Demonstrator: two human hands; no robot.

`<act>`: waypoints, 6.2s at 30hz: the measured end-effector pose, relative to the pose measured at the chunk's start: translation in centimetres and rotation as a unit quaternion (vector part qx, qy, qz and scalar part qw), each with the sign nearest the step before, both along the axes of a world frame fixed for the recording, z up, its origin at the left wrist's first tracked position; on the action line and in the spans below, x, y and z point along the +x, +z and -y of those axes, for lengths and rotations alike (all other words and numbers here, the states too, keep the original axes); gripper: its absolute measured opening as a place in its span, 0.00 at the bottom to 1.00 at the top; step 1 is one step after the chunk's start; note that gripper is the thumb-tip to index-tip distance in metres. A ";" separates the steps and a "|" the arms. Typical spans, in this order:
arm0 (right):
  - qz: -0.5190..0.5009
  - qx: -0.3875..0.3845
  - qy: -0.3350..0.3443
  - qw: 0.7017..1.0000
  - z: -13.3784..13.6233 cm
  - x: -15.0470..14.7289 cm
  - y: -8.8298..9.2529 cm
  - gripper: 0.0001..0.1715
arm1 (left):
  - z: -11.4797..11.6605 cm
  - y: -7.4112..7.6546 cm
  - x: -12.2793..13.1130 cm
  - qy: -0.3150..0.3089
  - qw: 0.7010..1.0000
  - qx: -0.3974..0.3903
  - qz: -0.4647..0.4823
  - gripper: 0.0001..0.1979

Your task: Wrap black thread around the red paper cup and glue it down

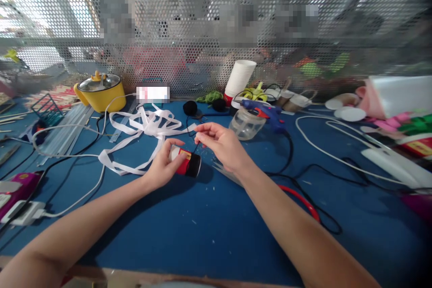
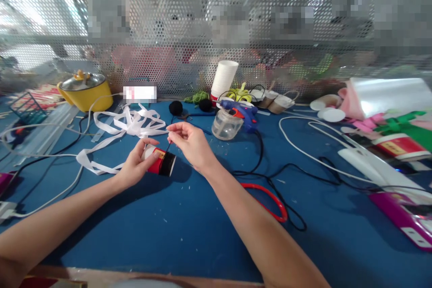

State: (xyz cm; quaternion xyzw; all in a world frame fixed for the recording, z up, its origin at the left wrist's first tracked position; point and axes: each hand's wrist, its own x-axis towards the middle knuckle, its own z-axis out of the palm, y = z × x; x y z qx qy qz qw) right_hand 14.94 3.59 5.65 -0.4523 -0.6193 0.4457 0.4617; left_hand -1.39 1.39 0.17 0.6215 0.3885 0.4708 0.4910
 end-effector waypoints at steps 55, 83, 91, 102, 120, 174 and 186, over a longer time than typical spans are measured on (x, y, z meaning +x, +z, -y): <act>0.149 -0.066 0.054 0.985 -0.5 -0.4 -1.9 0.05 | 2.1 0.5 -0.2 0.029 0.990 0.135 -0.026 0.09; 0.154 -0.084 0.097 0.980 1.6 0.9 1.2 0.18 | 0.4 0.9 -0.6 0.117 0.981 0.148 0.047 0.11; 0.164 0.022 0.051 0.985 3.3 1.0 -0.8 0.12 | 0.1 1.0 -0.5 0.023 0.996 0.062 0.061 0.19; 0.261 0.166 0.079 0.948 3.3 1.0 -1.8 0.10 | -1.1 0.9 -0.6 -0.020 0.985 -0.096 0.142 0.17; 0.214 0.106 0.021 0.971 3.3 0.9 -2.1 0.22 | 0.9 0.6 0.8 -0.047 0.996 -0.031 0.068 0.16; -0.040 -0.014 -0.221 0.974 0.7 9.6 4.2 0.03 | 0.1 -0.9 0.3 -0.009 0.990 0.038 -0.134 0.14; 0.096 -0.098 -0.005 0.991 5.5 5.1 1.2 0.12 | -0.2 -0.4 0.0 0.033 0.981 0.047 -0.186 0.14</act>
